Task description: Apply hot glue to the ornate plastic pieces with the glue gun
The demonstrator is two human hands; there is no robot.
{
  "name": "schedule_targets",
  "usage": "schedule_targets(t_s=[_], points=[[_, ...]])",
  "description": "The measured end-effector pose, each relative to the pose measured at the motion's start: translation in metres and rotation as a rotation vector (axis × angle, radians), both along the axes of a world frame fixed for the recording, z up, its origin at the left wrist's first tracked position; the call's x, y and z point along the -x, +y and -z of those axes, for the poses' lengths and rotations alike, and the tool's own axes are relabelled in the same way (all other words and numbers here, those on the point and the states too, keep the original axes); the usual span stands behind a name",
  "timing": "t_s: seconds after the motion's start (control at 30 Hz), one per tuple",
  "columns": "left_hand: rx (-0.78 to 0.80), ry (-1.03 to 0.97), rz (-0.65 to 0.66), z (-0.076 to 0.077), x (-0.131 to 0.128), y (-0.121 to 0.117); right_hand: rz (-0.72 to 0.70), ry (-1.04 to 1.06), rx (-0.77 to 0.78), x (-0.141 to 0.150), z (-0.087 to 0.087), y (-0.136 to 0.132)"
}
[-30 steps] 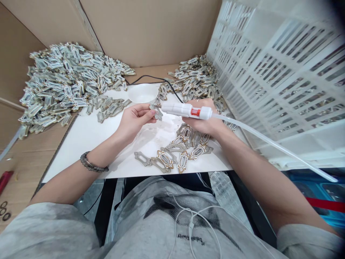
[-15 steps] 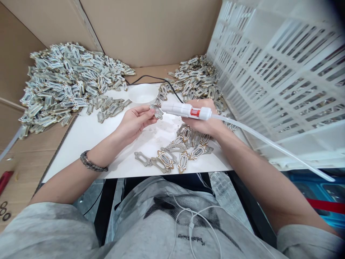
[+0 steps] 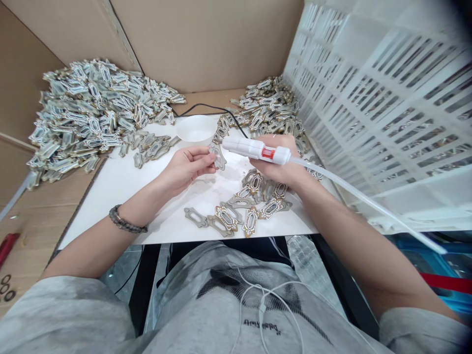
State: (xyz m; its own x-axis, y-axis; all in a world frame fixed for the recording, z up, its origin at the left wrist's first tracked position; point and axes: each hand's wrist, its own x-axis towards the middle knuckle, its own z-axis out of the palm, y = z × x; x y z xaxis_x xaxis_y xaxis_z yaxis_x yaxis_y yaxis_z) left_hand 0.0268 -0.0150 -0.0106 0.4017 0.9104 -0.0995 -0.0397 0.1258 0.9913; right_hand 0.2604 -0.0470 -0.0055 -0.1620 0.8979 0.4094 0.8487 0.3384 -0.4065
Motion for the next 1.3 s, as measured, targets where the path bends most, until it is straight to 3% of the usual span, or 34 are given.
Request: schedule_targets(t_s=[0.1, 0.2, 0.33, 0.47, 0.57, 0.63, 0.73, 0.8, 0.87, 0.93, 1.0, 1.1, 1.3], points=[[-0.029, 0.1, 0.109, -0.002, 0.001, -0.001, 0.015, 0.001, -0.029, 0.0, -0.001, 0.001], [-0.172, 0.299, 0.15, -0.007, 0.011, 0.007, 0.042, -0.02, -0.04, -0.001, -0.002, 0.001], [-0.377, 0.53, 0.036, -0.011, 0.041, 0.036, 0.046, -0.03, -0.05, -0.003, 0.0, 0.002], [-0.31, 0.629, -0.042, -0.006, 0.073, 0.067, 0.014, -0.032, -0.06, -0.004, 0.002, 0.002], [-0.28, 0.736, -0.107, -0.006, 0.085, 0.075, 0.012, -0.021, -0.06, -0.004, 0.003, 0.002], [-0.388, 0.846, -0.182, -0.009, 0.086, 0.072, 0.018, -0.009, -0.057, -0.004, 0.004, 0.001], [-0.687, 1.021, -0.304, -0.019, 0.078, 0.061, 0.012, 0.003, -0.05, -0.004, 0.005, 0.001], [-0.847, 1.081, -0.231, -0.024, 0.068, 0.053, 0.0, 0.005, -0.046, -0.004, 0.005, 0.001], [-0.928, 1.109, -0.032, -0.026, 0.059, 0.045, -0.011, 0.008, -0.042, -0.004, 0.005, 0.001], [-0.936, 1.147, 0.154, -0.024, 0.052, 0.039, -0.002, 0.016, -0.036, -0.004, 0.005, 0.001], [-0.913, 1.222, 0.256, -0.021, 0.048, 0.035, 0.021, 0.011, -0.034, -0.004, 0.004, 0.001], [-0.894, 1.364, 0.274, -0.016, 0.051, 0.035, 0.031, -0.013, -0.037, -0.003, 0.004, 0.001], [-0.821, 1.611, 0.144, -0.017, 0.068, 0.046, 0.019, -0.016, -0.037, -0.004, 0.005, 0.001]])
